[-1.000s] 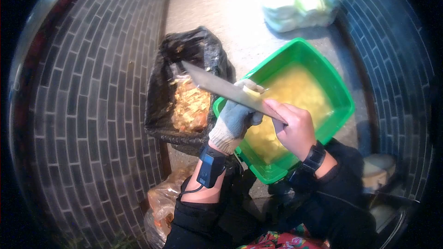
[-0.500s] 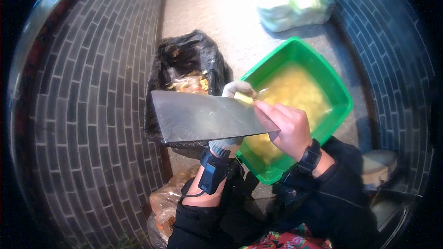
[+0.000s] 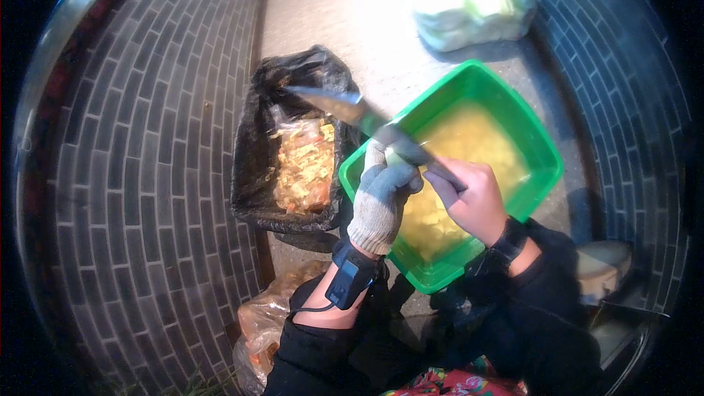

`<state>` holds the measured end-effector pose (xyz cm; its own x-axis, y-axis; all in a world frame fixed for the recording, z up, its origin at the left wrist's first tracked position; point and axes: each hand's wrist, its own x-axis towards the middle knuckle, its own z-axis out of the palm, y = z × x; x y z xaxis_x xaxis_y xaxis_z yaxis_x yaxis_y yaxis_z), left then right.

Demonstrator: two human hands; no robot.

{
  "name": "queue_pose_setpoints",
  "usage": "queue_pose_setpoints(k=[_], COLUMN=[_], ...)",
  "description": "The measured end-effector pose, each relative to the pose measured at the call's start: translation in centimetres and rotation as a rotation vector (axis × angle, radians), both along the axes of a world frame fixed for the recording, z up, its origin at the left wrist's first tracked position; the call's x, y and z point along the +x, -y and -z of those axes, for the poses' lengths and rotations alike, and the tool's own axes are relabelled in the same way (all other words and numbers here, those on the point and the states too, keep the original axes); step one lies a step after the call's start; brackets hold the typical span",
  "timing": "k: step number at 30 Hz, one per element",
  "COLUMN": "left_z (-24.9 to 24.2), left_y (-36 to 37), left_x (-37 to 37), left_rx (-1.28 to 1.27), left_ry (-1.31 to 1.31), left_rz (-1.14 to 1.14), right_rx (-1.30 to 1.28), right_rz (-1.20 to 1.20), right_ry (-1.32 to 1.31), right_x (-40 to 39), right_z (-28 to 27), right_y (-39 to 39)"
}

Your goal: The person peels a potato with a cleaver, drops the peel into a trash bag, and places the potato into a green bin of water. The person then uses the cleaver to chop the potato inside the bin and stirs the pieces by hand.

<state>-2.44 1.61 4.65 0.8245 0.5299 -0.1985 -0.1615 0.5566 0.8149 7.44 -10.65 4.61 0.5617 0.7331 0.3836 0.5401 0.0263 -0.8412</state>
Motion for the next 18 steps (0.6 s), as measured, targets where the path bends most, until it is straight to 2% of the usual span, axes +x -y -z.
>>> queue_pose_setpoints(k=[4, 6, 13, 15, 18], left_z=[-0.3, 0.3, -0.2, -0.5, -0.9], left_y=[0.7, 0.8, -0.2, -0.7, -0.4], left_x=[-0.1, -0.2, -0.4, -0.5, -0.5], left_rx=[0.135, 0.558, 0.570, 0.244, 0.159], left_ry=[-0.063, -0.165, -0.154, -0.156, -0.103], left_rz=[-0.023, 0.009, 0.087, 0.181, 0.182], right_rx=[0.006, 0.024, -0.029, -0.017, -0.048], right_rz=[0.003, 0.013, -0.007, -0.017, -0.063], right_ry=[-0.058, -0.037, -0.099, -0.093, -0.145], right_x=[0.2, 0.2, 0.5, 0.8, 1.1], right_z=[0.7, 1.0, 0.1, 0.0, -0.2], right_y=[0.1, 0.0, 0.4, 0.6, 0.9])
